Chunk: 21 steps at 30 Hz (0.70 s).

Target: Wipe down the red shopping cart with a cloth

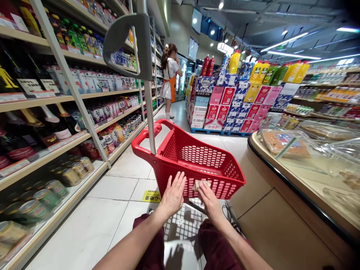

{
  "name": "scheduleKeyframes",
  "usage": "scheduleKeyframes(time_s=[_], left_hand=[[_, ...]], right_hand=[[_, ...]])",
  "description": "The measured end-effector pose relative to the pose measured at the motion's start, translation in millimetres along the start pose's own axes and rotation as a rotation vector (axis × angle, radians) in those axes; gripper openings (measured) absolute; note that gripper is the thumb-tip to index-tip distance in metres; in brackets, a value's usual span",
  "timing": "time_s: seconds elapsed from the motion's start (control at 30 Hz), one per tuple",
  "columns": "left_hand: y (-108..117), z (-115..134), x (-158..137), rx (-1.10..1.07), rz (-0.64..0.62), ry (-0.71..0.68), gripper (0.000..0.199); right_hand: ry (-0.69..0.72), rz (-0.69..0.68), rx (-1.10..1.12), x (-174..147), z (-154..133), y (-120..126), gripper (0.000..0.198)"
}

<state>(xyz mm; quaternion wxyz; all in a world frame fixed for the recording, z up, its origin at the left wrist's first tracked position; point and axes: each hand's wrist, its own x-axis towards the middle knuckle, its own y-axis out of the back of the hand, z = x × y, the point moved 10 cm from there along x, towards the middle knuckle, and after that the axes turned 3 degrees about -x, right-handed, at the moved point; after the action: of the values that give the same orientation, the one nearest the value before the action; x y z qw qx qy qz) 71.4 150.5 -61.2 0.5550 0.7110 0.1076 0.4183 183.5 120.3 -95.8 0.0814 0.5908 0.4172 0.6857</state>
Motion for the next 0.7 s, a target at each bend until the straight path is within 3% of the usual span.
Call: scheduleKeyframes(time_s=[0.13, 0.3, 0.5, 0.7], left_hand=[[-4.3, 16.2, 15.2, -0.017, -0.001, -0.036, 0.064], [-16.1, 39.2, 25.9, -0.047, -0.066, -0.126, 0.065], [-25.0, 60.6, 39.7, -0.057, -0.096, -0.160, 0.063], [-38.6, 83.4, 43.1, -0.037, -0.124, -0.227, 0.059]], right_hand=[[-0.090, 0.094, -0.020, 1.3, 23.6, 20.4, 0.051], [-0.058, 0.014, -0.043, -18.4, 25.4, 12.8, 0.049], [-0.152, 0.109, -0.061, -18.8, 47.8, 31.6, 0.050], [-0.168, 0.050, -0.117, -41.9, 62.1, 31.9, 0.049]])
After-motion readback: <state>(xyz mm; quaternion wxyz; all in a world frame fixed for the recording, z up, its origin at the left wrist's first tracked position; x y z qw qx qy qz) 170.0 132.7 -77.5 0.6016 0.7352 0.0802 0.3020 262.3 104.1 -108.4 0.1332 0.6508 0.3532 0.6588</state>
